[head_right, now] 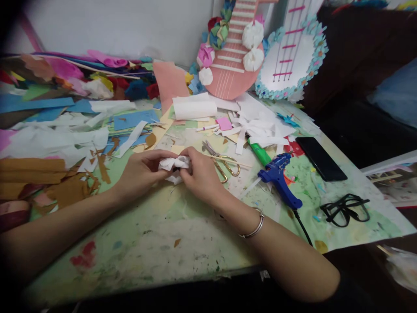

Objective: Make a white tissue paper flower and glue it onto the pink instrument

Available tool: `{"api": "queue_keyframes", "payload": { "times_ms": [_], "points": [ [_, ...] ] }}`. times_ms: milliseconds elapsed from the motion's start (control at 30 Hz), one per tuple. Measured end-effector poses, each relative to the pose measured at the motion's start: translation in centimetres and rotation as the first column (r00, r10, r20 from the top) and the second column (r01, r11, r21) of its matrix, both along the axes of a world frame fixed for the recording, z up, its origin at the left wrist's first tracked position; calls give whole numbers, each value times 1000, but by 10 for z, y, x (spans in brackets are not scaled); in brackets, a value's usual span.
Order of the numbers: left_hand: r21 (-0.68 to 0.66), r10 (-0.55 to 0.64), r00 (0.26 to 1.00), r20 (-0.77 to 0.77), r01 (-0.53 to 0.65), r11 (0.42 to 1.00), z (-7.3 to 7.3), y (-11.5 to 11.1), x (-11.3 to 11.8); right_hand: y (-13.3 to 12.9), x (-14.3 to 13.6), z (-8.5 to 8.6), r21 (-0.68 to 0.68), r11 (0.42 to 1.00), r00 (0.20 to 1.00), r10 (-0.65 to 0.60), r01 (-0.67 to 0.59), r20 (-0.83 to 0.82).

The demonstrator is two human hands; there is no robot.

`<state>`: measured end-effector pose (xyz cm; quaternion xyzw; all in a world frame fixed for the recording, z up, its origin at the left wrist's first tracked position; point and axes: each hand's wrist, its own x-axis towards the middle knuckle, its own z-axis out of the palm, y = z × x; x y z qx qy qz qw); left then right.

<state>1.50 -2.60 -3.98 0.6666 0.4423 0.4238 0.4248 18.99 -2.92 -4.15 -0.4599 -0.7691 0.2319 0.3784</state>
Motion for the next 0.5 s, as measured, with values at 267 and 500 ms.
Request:
{"api": "queue_keyframes", "payload": {
  "times_ms": [267, 500],
  "points": [
    [23, 58, 973, -225, -55, 998, 7, -1, -2, -2, -4, -1, 16, 1000, 1000, -13, 13, 16],
    [11, 49, 995, -91, -48, 999, 7, -4, 0, -12, -15, -2, 177, 981, 977, -115, 83, 178]
  ]
}}
